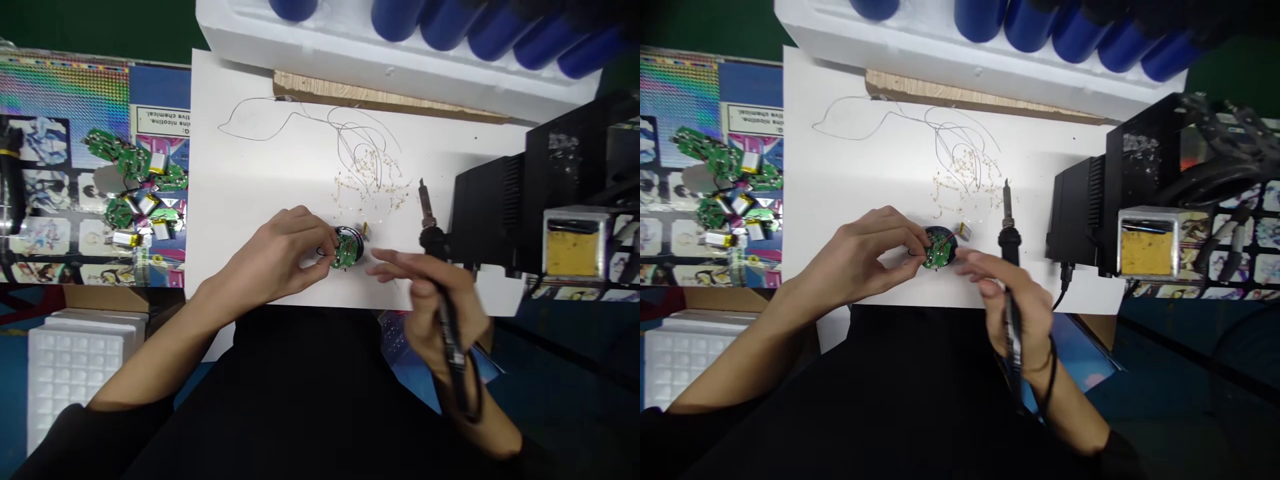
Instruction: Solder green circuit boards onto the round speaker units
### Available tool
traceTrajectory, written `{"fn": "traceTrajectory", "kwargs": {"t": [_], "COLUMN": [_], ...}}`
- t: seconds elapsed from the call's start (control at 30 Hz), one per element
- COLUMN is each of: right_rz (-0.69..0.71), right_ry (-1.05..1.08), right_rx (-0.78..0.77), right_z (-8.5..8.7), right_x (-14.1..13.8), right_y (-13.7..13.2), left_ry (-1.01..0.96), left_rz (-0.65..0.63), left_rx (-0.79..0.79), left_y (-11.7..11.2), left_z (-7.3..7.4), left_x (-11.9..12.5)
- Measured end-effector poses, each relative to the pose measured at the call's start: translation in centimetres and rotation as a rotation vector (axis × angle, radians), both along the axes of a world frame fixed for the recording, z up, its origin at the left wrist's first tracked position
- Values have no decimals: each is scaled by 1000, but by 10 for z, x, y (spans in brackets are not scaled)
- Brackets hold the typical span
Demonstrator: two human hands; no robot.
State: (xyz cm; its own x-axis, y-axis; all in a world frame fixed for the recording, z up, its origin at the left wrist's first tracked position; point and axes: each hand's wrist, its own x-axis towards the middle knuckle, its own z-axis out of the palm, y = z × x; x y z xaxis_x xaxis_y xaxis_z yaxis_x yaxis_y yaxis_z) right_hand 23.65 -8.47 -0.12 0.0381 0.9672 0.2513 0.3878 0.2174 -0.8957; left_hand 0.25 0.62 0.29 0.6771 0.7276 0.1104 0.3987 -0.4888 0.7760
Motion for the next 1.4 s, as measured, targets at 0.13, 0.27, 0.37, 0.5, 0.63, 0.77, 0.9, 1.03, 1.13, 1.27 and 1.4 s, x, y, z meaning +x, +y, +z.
{"fn": "traceTrajectory", "kwargs": {"t": [0.13,0.27,0.37,0.5,0.63,0.77,0.9,1.03,1.13,1.27,1.4], "right_rz": [86,112,167,243,275,220,-116,-251,-266,-203,-139], "right_ry": [-194,-175,-142,-120,-126,-116,159,295,160,-33,-223], "right_rx": [98,123,85,59,48,39,41,5,31,33,149], "right_z": [-16,-26,-25,-23,-19,-7,10,17,15,9,6], "right_x": [-17,-16,-6,6,9,9,13,22,28,27,20], "right_y": [5,16,24,35,40,31,16,-4,-27,-52,-48], "left_ry": [7,28,71,124,136,225,290,309,365,457,516], "left_rz": [-13,-13,-13,-14,-94,-161,-207,-240,-272,-327,-353], "left_rx": [12,56,164,355,408,394,340,326,363,446,493], "left_y": [0,-3,-6,-6,-2,4,9,13,15,18,20], "left_z": [0,-2,-6,-10,-8,4,17,24,27,33,38], "left_x": [0,-1,-1,0,1,6,11,13,15,18,21]}}
